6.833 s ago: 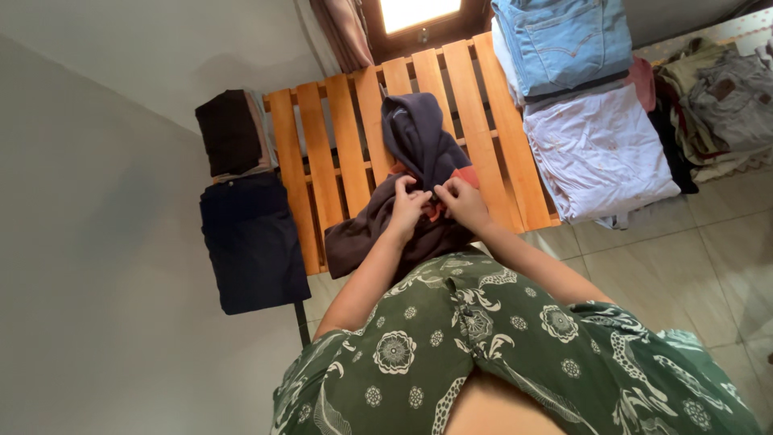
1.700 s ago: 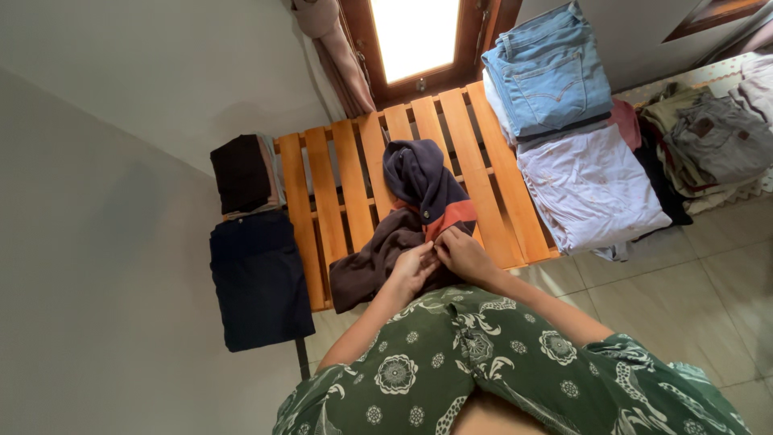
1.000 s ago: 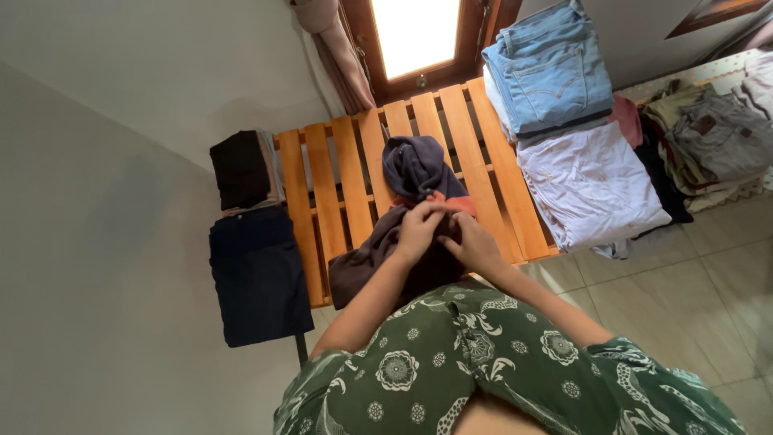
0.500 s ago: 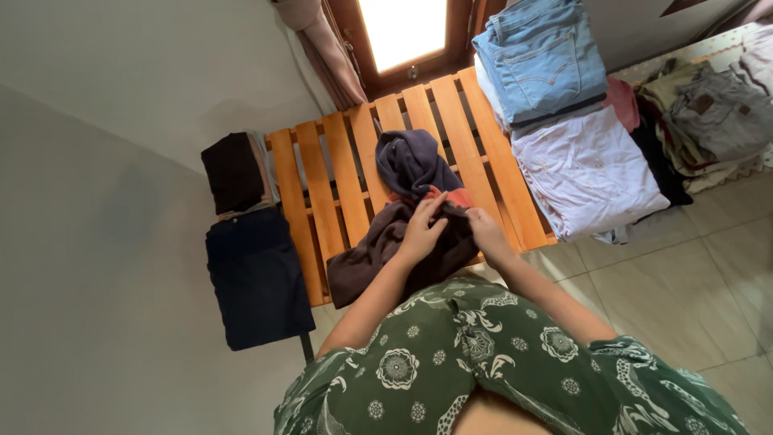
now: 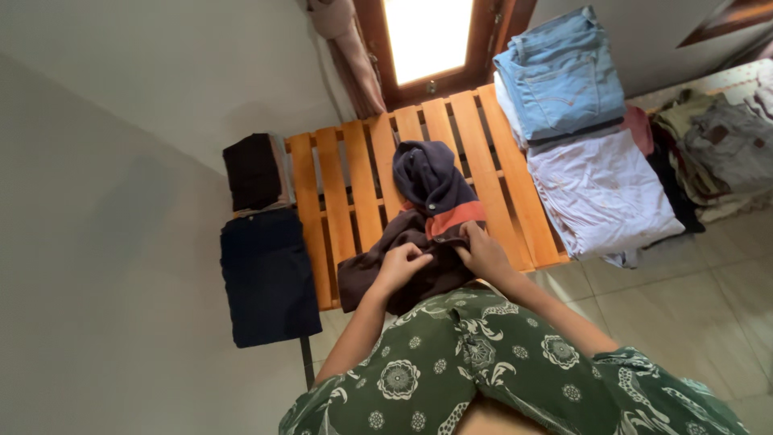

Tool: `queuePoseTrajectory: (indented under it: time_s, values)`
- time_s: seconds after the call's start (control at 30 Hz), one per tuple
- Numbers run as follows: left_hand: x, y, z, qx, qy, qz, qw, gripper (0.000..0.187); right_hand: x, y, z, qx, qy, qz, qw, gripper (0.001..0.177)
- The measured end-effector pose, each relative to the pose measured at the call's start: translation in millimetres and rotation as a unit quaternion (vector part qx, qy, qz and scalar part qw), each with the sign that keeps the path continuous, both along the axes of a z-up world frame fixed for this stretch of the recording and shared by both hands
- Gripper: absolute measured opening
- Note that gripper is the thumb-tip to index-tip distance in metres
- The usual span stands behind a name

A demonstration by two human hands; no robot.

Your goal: The person unfolds and then folds a shirt and a sweater by hand on a wooden slatted bench.

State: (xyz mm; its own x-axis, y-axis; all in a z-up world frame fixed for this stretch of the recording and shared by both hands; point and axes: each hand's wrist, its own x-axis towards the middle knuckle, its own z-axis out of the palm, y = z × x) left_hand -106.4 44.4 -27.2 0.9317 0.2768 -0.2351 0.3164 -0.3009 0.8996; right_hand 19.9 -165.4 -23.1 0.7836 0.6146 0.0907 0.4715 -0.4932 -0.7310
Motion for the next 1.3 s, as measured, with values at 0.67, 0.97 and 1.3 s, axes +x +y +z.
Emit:
queuePoseTrajectory:
  time_s: [0.67,0.97,1.3]
  values:
    - [-35,47,-7,-0.158,-0.104,0.046,0.981,0.020,-39,51,35,0.006,0.058,-0.018,0.998,0.026]
    - [-20,27,-46,-0.320,-0.108,-0.005,0.941,0.018,-77,24,31,0.004,-0.042,-0.090,0.995,0.019]
    - [5,-3,-24,-0.214,-0.091,-0.053,0.971,0.014,-66,-33,23,-0.107,-0.029,-0.198,0.974,0.019]
